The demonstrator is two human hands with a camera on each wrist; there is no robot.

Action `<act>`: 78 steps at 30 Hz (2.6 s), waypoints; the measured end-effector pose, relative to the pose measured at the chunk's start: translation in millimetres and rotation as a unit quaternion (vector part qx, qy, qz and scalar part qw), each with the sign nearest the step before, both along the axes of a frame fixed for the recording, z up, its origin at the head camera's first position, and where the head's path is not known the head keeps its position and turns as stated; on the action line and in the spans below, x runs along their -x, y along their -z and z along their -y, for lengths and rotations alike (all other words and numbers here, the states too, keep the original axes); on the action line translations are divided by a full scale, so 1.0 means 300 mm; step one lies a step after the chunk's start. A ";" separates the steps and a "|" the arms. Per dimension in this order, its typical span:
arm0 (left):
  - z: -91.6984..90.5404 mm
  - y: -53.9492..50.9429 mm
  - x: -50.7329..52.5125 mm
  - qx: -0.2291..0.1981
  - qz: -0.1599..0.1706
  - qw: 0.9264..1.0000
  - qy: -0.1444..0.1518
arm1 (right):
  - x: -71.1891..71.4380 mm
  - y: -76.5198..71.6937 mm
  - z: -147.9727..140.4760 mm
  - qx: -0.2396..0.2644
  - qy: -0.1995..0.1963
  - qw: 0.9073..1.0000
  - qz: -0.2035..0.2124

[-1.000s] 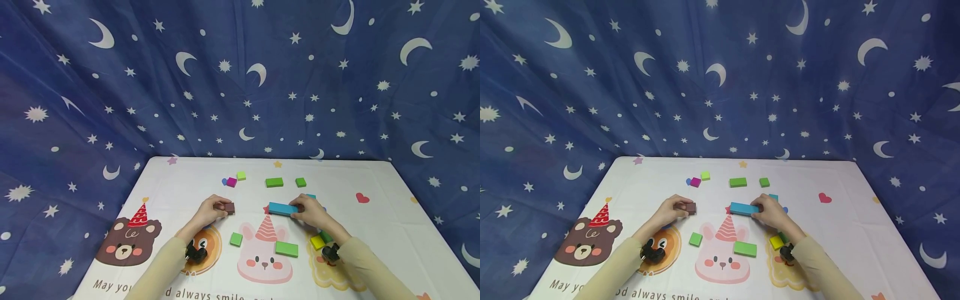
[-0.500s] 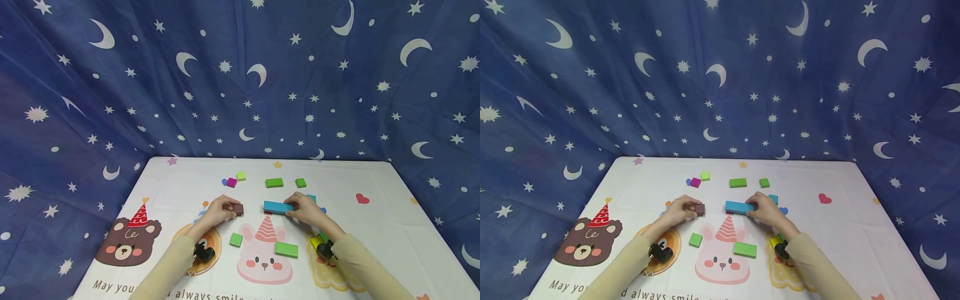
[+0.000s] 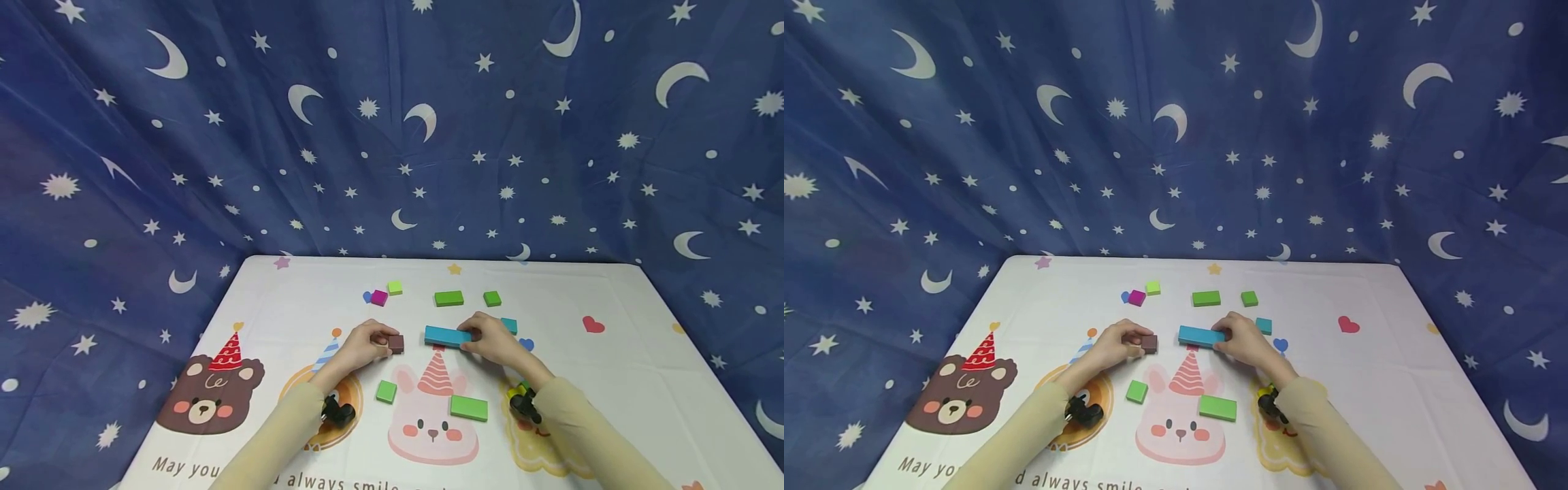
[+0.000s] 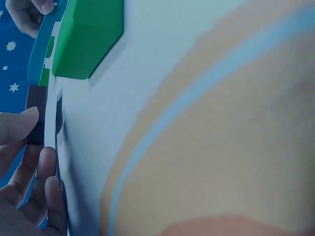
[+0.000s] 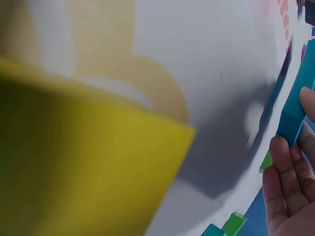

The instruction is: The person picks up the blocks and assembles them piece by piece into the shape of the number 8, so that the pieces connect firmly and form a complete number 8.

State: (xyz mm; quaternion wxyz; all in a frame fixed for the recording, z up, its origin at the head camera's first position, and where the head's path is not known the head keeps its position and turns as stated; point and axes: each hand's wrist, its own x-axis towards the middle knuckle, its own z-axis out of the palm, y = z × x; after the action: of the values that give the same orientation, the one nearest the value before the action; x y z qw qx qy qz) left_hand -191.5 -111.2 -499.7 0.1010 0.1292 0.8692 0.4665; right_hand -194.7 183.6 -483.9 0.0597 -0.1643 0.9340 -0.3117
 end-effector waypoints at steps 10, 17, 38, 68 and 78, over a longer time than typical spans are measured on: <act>-0.024 0.004 0.012 0.012 -0.007 1.000 0.016 | 0.022 0.009 0.019 -0.008 0.004 1.000 0.010; -0.035 -0.001 0.015 0.024 -0.006 0.999 0.021 | 0.027 0.001 0.033 -0.010 -0.002 1.000 0.012; -0.060 -0.001 0.009 0.059 -0.013 0.997 0.044 | 0.035 0.022 0.058 -0.010 -0.002 1.000 0.016; -0.070 0.014 0.014 0.061 -0.012 0.997 0.041 | 0.044 0.020 0.076 -0.047 -0.015 0.999 0.012; -0.058 0.014 0.011 0.057 -0.026 0.997 0.044 | 0.039 0.013 0.096 -0.097 -0.029 0.995 -0.015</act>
State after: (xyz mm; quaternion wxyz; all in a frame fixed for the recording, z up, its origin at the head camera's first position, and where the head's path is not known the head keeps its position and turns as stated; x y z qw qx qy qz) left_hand -194.7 -93.9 -503.8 0.1056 0.1735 0.8901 0.4080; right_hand -206.4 154.8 -487.9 0.0707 -0.1898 0.9553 -0.2154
